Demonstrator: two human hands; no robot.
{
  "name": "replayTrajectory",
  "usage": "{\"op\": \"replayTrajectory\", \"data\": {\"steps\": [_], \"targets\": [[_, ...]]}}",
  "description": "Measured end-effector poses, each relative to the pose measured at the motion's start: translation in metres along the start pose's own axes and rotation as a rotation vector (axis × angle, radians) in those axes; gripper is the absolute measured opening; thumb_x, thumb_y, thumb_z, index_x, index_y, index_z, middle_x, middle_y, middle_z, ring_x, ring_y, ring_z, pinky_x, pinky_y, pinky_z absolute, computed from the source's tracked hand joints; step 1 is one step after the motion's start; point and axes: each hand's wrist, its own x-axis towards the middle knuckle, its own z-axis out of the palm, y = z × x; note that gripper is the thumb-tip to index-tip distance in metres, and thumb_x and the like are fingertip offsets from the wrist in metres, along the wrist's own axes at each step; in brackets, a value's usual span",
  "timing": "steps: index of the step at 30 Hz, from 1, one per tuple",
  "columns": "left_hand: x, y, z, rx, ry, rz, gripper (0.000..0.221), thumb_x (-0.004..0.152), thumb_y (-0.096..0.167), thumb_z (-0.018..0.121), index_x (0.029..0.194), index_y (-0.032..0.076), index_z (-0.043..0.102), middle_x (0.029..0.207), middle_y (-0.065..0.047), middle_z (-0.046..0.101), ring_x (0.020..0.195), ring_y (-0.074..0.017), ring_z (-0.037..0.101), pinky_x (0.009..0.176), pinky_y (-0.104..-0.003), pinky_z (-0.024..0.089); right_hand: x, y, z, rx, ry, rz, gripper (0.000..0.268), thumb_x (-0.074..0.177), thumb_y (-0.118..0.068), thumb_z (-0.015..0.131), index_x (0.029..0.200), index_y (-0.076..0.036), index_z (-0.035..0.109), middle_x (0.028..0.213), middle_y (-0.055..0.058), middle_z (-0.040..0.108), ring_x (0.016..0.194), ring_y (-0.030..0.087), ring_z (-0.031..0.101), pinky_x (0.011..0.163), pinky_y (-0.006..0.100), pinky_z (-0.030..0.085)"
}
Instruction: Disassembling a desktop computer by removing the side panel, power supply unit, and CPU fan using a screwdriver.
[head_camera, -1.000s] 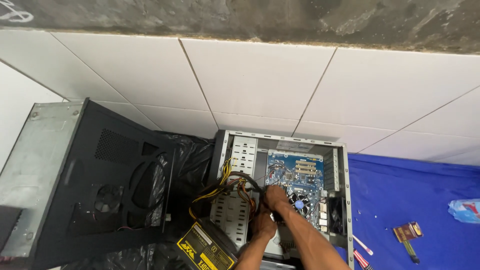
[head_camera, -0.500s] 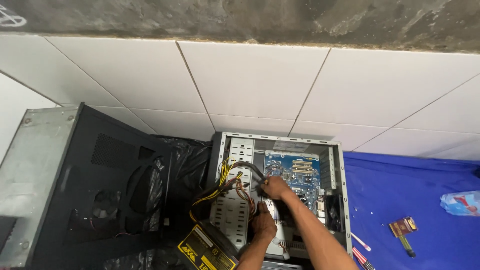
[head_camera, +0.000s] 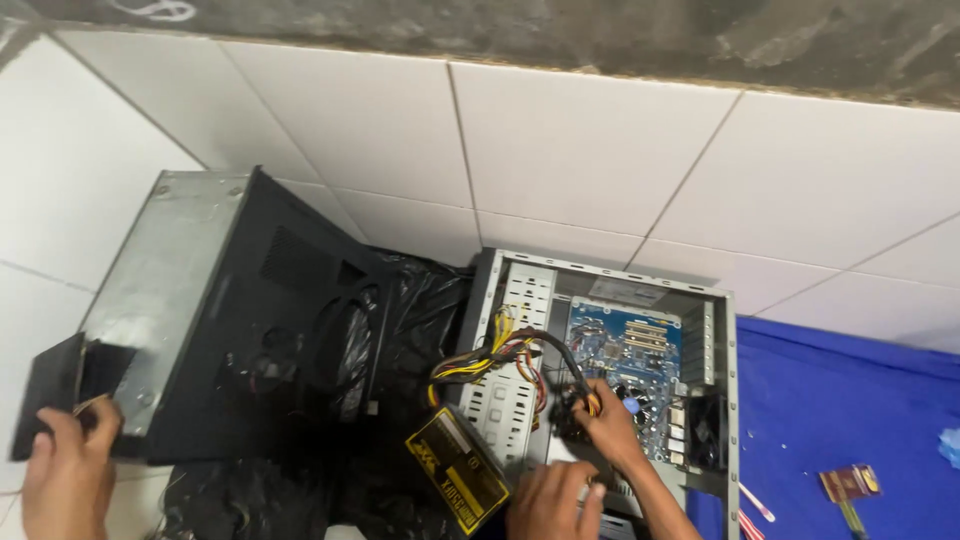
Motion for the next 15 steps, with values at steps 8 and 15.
{"op": "replayTrajectory", "data": {"steps": [8, 15], "targets": [[0.024, -0.035, -0.096, 0.566, 0.393, -0.393, 0.108, 0.069, 0.065, 0.082, 0.15, 0.008, 0.04, 0.154, -0.03, 0.033, 0.137, -0.0521, 0.039, 0.108, -0.061, 0.036, -0.006, -0.074, 0.045, -0.207, -0.005, 0.113, 0.041, 0.086, -0.036, 0.077, 0.12, -0.015, 0.068, 0.103, 0.005, 0.069, 0.085, 0.018, 0.069, 0.078, 0.033, 0.057], [0.038, -0.041, -0.11, 0.225, 0.195, -0.733, 0.09, 0.065, 0.041, 0.086, 0.143, 0.017, 0.048, 0.162, -0.024, 0.021, 0.129, -0.0504, 0.043, 0.099, -0.057, 0.048, 0.013, -0.053, 0.056, -0.358, 0.055, -0.092, 0.011, 0.09, -0.016, 0.07, 0.098, -0.013, 0.064, 0.088, 0.006, 0.068, 0.078, 0.023, 0.068, 0.077, 0.041, 0.058]]}}
